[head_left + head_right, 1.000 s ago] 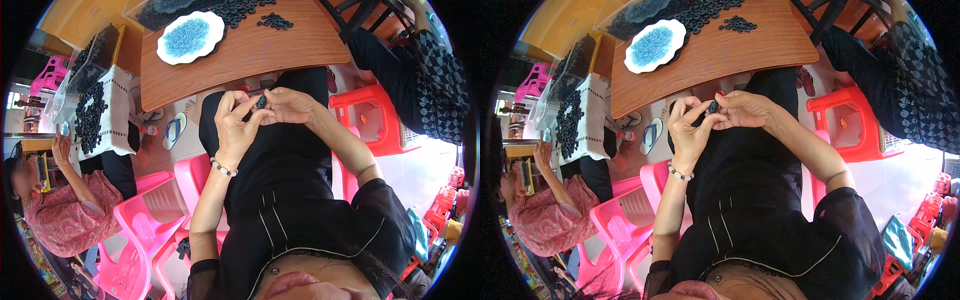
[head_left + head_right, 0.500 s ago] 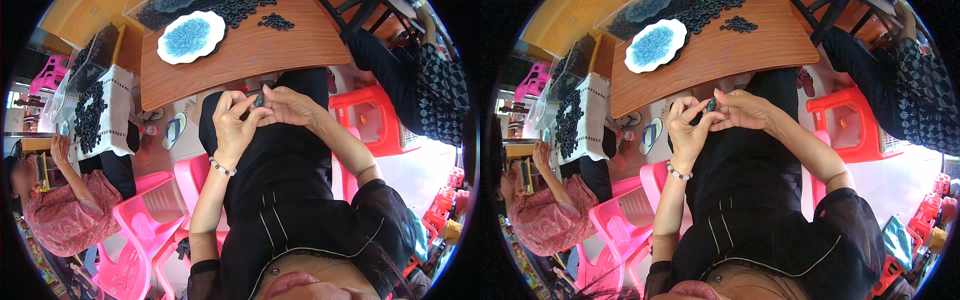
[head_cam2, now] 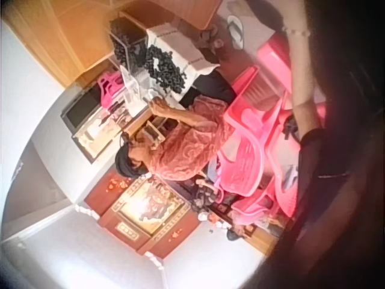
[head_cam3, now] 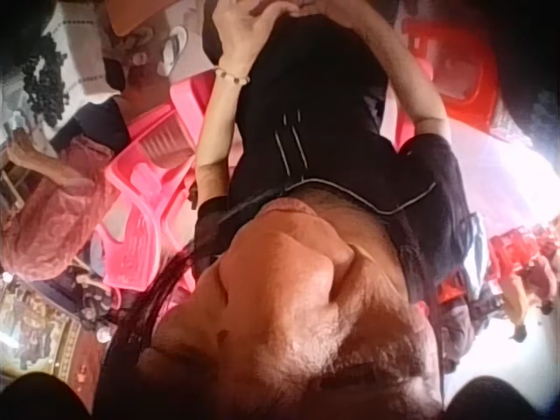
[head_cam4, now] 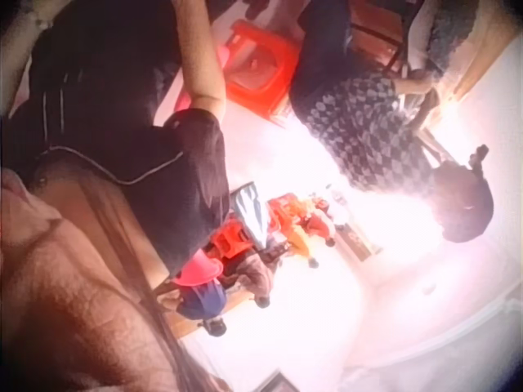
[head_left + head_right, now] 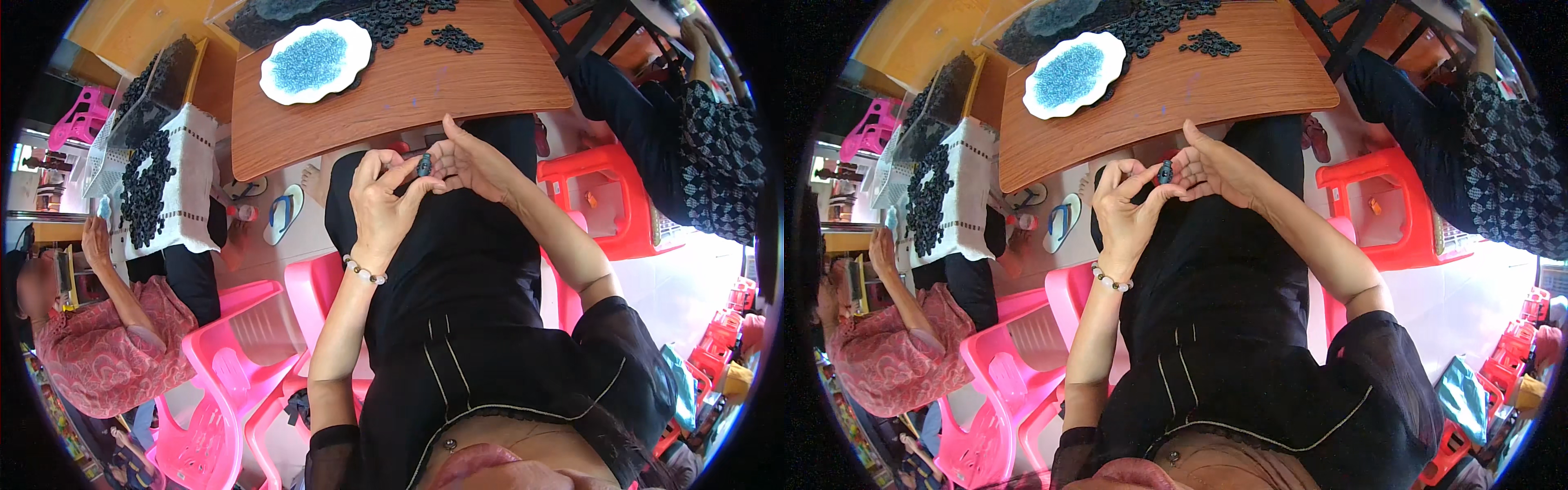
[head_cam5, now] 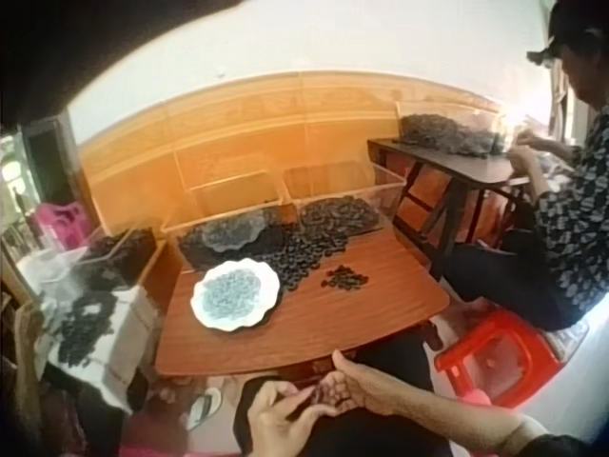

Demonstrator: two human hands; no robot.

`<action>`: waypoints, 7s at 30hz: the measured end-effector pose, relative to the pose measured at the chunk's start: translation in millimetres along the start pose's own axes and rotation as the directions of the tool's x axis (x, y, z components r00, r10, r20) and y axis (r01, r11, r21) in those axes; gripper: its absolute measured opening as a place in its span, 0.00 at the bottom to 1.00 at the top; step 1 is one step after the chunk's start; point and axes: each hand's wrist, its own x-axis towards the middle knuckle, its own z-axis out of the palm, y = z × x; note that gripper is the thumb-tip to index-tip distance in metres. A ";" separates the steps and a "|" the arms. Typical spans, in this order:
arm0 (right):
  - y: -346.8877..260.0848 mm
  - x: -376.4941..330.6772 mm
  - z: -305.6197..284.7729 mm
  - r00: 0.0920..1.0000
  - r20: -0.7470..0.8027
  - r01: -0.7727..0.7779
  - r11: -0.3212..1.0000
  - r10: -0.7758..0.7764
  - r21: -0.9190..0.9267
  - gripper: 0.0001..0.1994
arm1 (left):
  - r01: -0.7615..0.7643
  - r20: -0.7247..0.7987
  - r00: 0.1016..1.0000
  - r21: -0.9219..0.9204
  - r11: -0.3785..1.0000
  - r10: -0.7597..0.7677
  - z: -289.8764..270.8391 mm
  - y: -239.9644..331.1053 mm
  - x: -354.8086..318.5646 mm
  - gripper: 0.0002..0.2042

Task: Placing small blue beads into the recessed holes of black circular bases.

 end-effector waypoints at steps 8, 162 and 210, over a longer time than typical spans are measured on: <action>-3.4 -5.9 19.7 0.967 0.018 0.245 0.906 -0.255 -0.345 0.12 | -0.026 0.017 1.000 0.076 0.997 0.025 -0.8 -8.0 -4.3 0.15; -136.5 138.7 56.5 0.844 0.262 0.430 0.299 -0.468 -0.852 0.08 | 0.481 0.412 0.707 -0.876 -0.037 -0.575 0.7 -66.6 1.1 0.19; -52.6 27.3 25.7 0.652 0.568 0.725 0.193 -0.503 -0.661 0.08 | 0.588 0.542 0.801 -0.791 0.168 -0.255 -7.4 -58.3 0.2 0.20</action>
